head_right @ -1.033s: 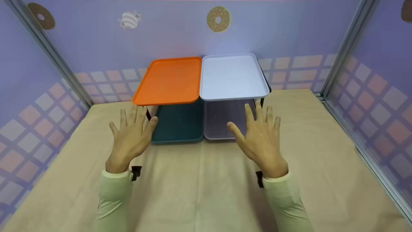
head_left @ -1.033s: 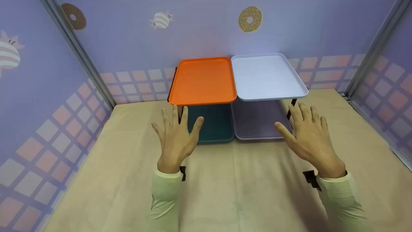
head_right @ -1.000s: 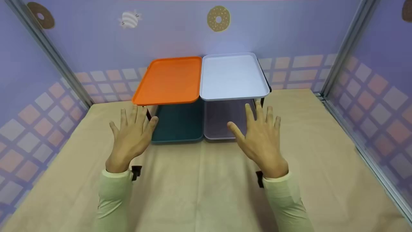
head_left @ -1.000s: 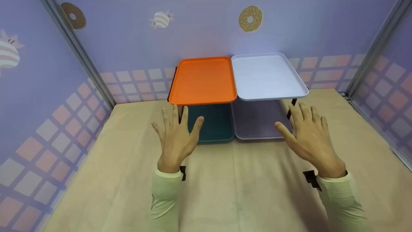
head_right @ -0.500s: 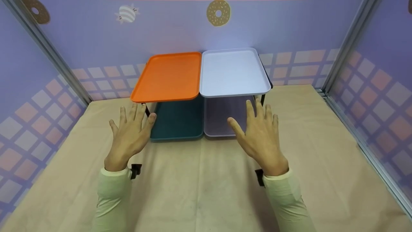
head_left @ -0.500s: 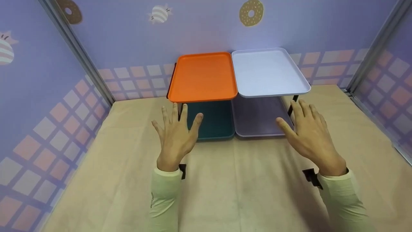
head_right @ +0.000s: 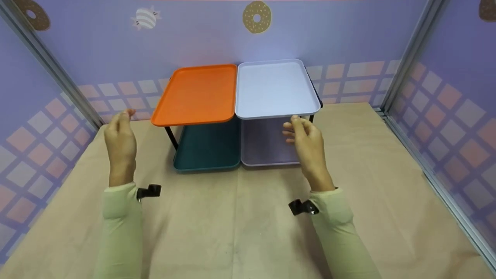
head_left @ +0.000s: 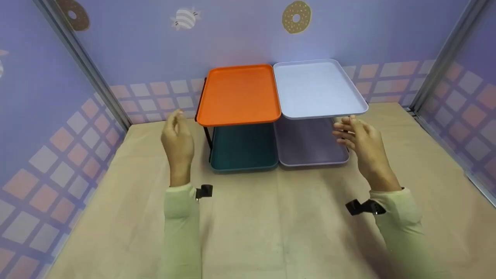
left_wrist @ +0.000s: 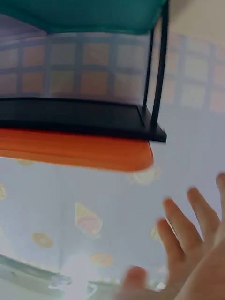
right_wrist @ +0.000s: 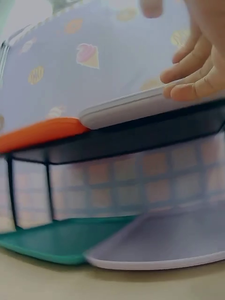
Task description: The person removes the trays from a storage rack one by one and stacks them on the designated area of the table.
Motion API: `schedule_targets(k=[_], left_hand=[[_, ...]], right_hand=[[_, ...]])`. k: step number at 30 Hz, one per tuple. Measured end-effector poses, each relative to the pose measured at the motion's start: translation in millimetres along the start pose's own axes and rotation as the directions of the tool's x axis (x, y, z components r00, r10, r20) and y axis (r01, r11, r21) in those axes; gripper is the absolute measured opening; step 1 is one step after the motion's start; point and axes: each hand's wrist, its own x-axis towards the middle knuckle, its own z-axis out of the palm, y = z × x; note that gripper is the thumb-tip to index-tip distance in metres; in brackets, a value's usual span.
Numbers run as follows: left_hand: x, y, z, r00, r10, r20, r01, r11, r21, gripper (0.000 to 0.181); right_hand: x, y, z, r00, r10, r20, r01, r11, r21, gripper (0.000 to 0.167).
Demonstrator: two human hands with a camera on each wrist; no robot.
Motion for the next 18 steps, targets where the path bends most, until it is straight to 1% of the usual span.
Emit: schedule_targets(k=[1, 2, 3, 4, 6, 8, 11, 13, 16, 18], left_hand=[[6.5, -3.0, 0.8, 0.999, -0.013, -0.033, 0.012, 0.999, -0.037, 0.04], [13.2, -6.0, 2.0, 0.998, -0.033, -0.061, 0.028, 0.997, -0.077, 0.038], [19.8, -8.9, 3.4, 0.995, -0.054, -0.085, 0.044, 0.992, -0.118, 0.037], [26.1, -11.8, 4.7, 0.991, -0.085, -0.1, 0.068, 0.984, -0.163, 0.037], [38.1, -19.0, 8.0, 0.983, -0.147, -0.113, 0.114, 0.959, -0.258, 0.035], [48.5, -26.8, 11.6, 0.97, -0.217, -0.106, 0.168, 0.922, -0.348, 0.034], [58.9, -40.2, 18.1, 0.949, -0.306, -0.07, 0.248, 0.868, -0.431, 0.031], [62.6, -49.6, 23.0, 0.935, -0.354, -0.025, 0.303, 0.833, -0.463, 0.03], [63.6, -62.6, 31.1, 0.92, -0.389, 0.056, 0.365, 0.793, -0.488, 0.029], [62.0, -69.5, 36.4, 0.913, -0.393, 0.107, 0.391, 0.775, -0.497, 0.03]], right_hand=[[3.4, -1, -1, 0.999, 0.036, 0.018, -0.038, 0.996, 0.082, 0.044], [6.5, -2, -2, 0.997, 0.07, 0.039, -0.074, 0.987, 0.142, 0.046], [9.4, -3, -3, 0.994, 0.097, 0.059, -0.106, 0.978, 0.182, 0.051], [12.0, -4, -4, 0.989, 0.125, 0.08, -0.139, 0.969, 0.204, 0.056], [16.7, -6, -4, 0.978, 0.175, 0.113, -0.197, 0.955, 0.222, 0.066], [20.8, -7, -1, 0.965, 0.219, 0.141, -0.246, 0.946, 0.211, 0.073], [26.1, -6, 5, 0.946, 0.277, 0.165, -0.307, 0.932, 0.194, 0.078], [30.2, -4, 9, 0.936, 0.307, 0.169, -0.339, 0.918, 0.207, 0.078], [37.9, 0, 14, 0.926, 0.337, 0.172, -0.374, 0.883, 0.283, 0.07], [43.2, 3, 18, 0.925, 0.345, 0.162, -0.381, 0.856, 0.351, 0.057]])
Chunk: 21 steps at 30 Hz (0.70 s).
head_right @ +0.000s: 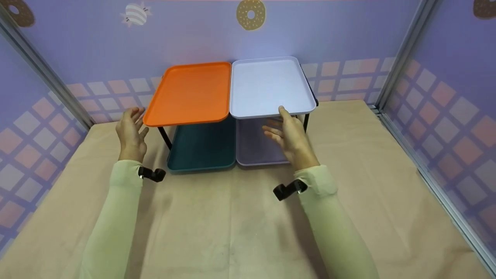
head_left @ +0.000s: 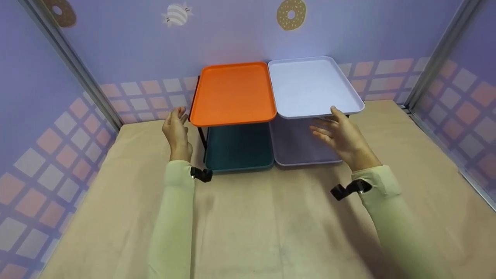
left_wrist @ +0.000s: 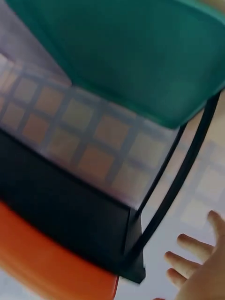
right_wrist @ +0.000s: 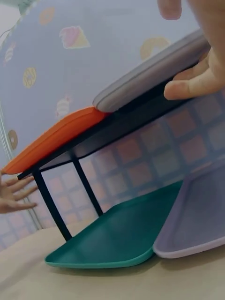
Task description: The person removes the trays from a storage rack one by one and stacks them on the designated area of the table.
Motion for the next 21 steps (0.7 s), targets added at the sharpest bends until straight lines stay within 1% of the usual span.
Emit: schedule_targets(k=[1, 3, 5, 8, 12, 16, 19, 21], left_hand=[[0.4, -3.5, 0.7, 1.0, -0.011, 0.018, 0.011, 1.0, -0.006, 0.03], [0.9, -9.5, 2.6, 0.998, -0.013, 0.057, 0.013, 1.0, -0.003, 0.034], [0.8, -14.5, 4.1, 0.996, -0.007, 0.092, 0.006, 1.0, 0.003, 0.036], [0.9, -18.5, 5.8, 0.99, 0.022, 0.142, -0.025, 0.999, 0.022, 0.038], [1.2, -21.1, 8.7, 0.983, 0.058, 0.176, -0.066, 0.997, 0.036, 0.037], [2.5, -26.1, 10.2, 0.974, 0.086, 0.211, -0.098, 0.994, 0.045, 0.036], [4.1, -31.7, 8.6, 0.967, 0.092, 0.237, -0.108, 0.993, 0.055, 0.037], [5.4, -35.5, 7.1, 0.966, 0.089, 0.243, -0.108, 0.992, 0.065, 0.038]], right_hand=[[3.2, 1, 1, 1.0, -0.001, -0.005, 0.001, 0.999, 0.04, 0.05], [8.7, 2, 4, 1.0, -0.017, -0.015, 0.018, 0.995, 0.099, 0.039], [12.9, 3, 6, 0.999, -0.041, -0.031, 0.046, 0.988, 0.149, 0.035], [17.6, 5, 11, 0.995, -0.081, -0.05, 0.09, 0.974, 0.207, 0.042], [21.8, 7, 16, 0.987, -0.129, -0.092, 0.148, 0.956, 0.253, 0.051], [24.0, 9, 19, 0.975, -0.169, -0.143, 0.202, 0.944, 0.262, 0.052], [24.6, 12, 21, 0.965, -0.187, -0.181, 0.231, 0.936, 0.266, 0.053], [24.3, 14, 23, 0.961, -0.191, -0.199, 0.241, 0.932, 0.271, 0.052]])
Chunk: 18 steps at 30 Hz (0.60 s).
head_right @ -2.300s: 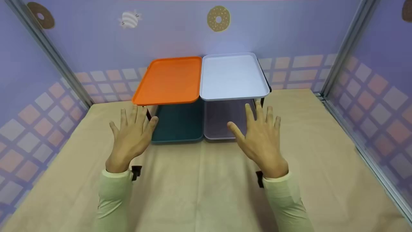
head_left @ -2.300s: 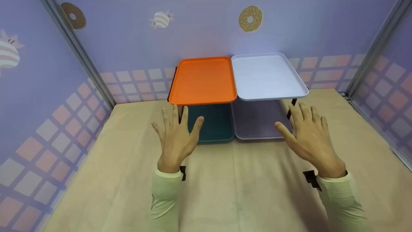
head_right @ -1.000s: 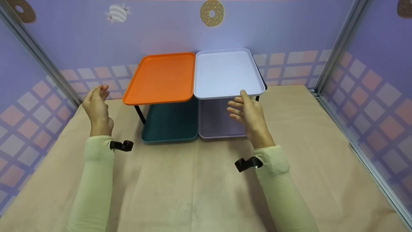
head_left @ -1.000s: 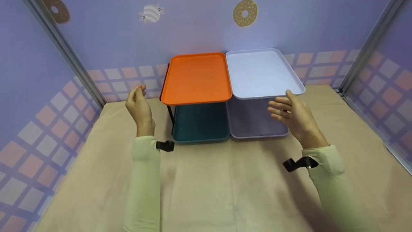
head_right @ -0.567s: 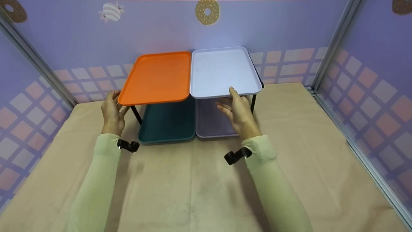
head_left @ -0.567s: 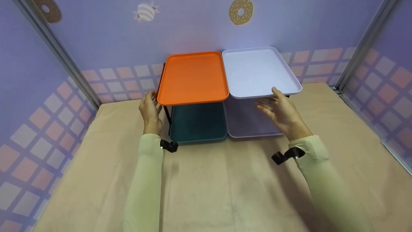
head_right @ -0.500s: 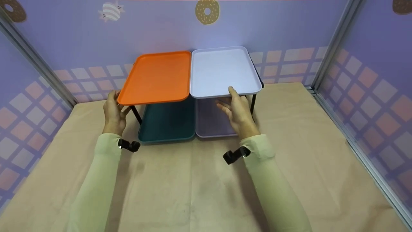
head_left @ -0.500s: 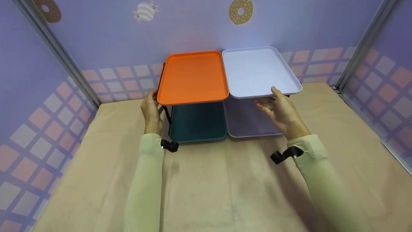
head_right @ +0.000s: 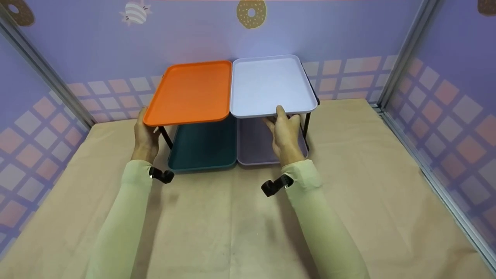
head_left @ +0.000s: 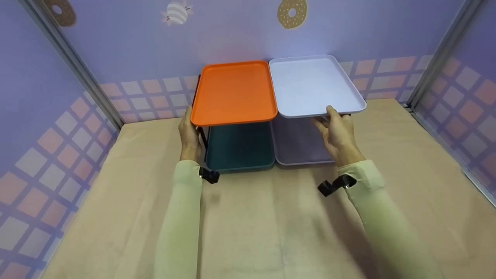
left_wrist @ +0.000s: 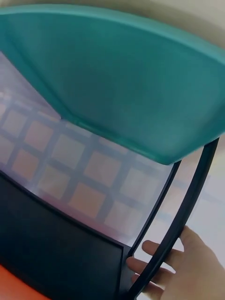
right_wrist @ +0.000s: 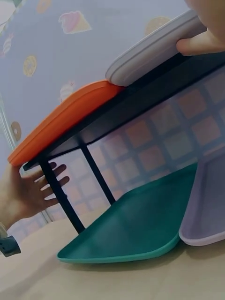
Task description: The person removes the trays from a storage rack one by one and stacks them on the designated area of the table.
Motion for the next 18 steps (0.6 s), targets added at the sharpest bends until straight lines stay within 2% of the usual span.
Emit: schedule_targets(k=[5, 10, 13, 18], left_hand=[[1.5, -5.3, 3.2, 0.998, 0.033, -0.051, -0.032, 0.999, 0.005, 0.036], [2.7, -9.7, 8.2, 0.991, 0.105, -0.084, -0.107, 0.994, -0.013, 0.037], [4.1, -12.9, 6.7, 0.986, 0.141, -0.085, -0.14, 0.99, 0.021, 0.038], [4.8, -14.7, 0.1, 0.985, 0.154, -0.075, -0.147, 0.985, 0.093, 0.037]], right_hand=[[-4.5, -1, -1, 1.0, -0.01, 0.003, 0.01, 1.0, 0.025, 0.047], [-9.1, -4, -5, 0.997, -0.067, 0.038, 0.065, 0.996, 0.058, 0.037], [-10.8, -5, -9, 0.993, -0.102, 0.064, 0.096, 0.992, 0.087, 0.031], [-12.9, -3, -20, 0.987, -0.121, 0.102, 0.114, 0.99, 0.078, 0.029]])
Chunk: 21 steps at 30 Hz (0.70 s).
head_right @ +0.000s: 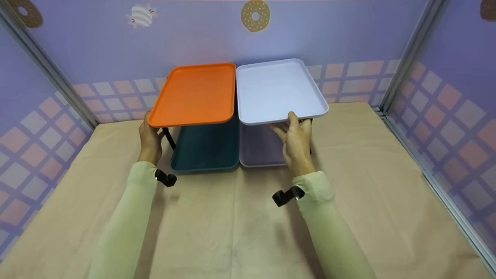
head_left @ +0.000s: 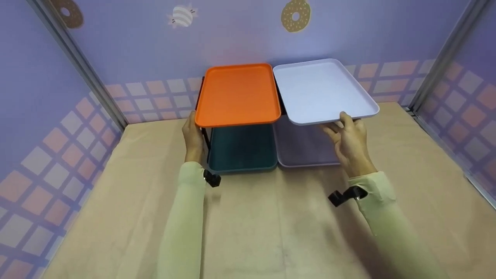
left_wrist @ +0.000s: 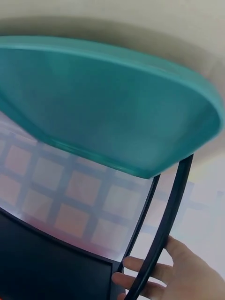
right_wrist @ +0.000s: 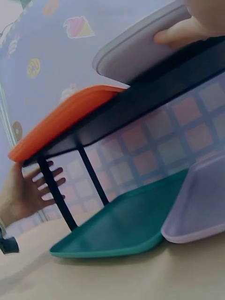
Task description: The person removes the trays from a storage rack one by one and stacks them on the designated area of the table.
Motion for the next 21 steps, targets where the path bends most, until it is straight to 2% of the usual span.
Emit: schedule_targets(k=[6, 17, 21], left_hand=[[-1.7, 0.1, -5.1, 1.0, 0.012, 0.019, -0.012, 0.999, 0.041, 0.035], [-0.5, -0.9, -9.5, 0.998, -0.019, 0.055, 0.02, 1.0, -0.005, 0.041], [-0.2, 1.1, -10.6, 0.997, -0.038, 0.07, 0.037, 0.999, 0.019, 0.043]], right_hand=[[-6.8, -3, -13, 1.0, -0.018, 0.016, 0.018, 1.0, 0.021, 0.035], [-28.1, -23, -23, 0.993, -0.092, 0.069, 0.086, 0.993, 0.086, 0.037], [-35.3, -30, -26, 0.99, -0.111, 0.086, 0.102, 0.989, 0.109, 0.037]])
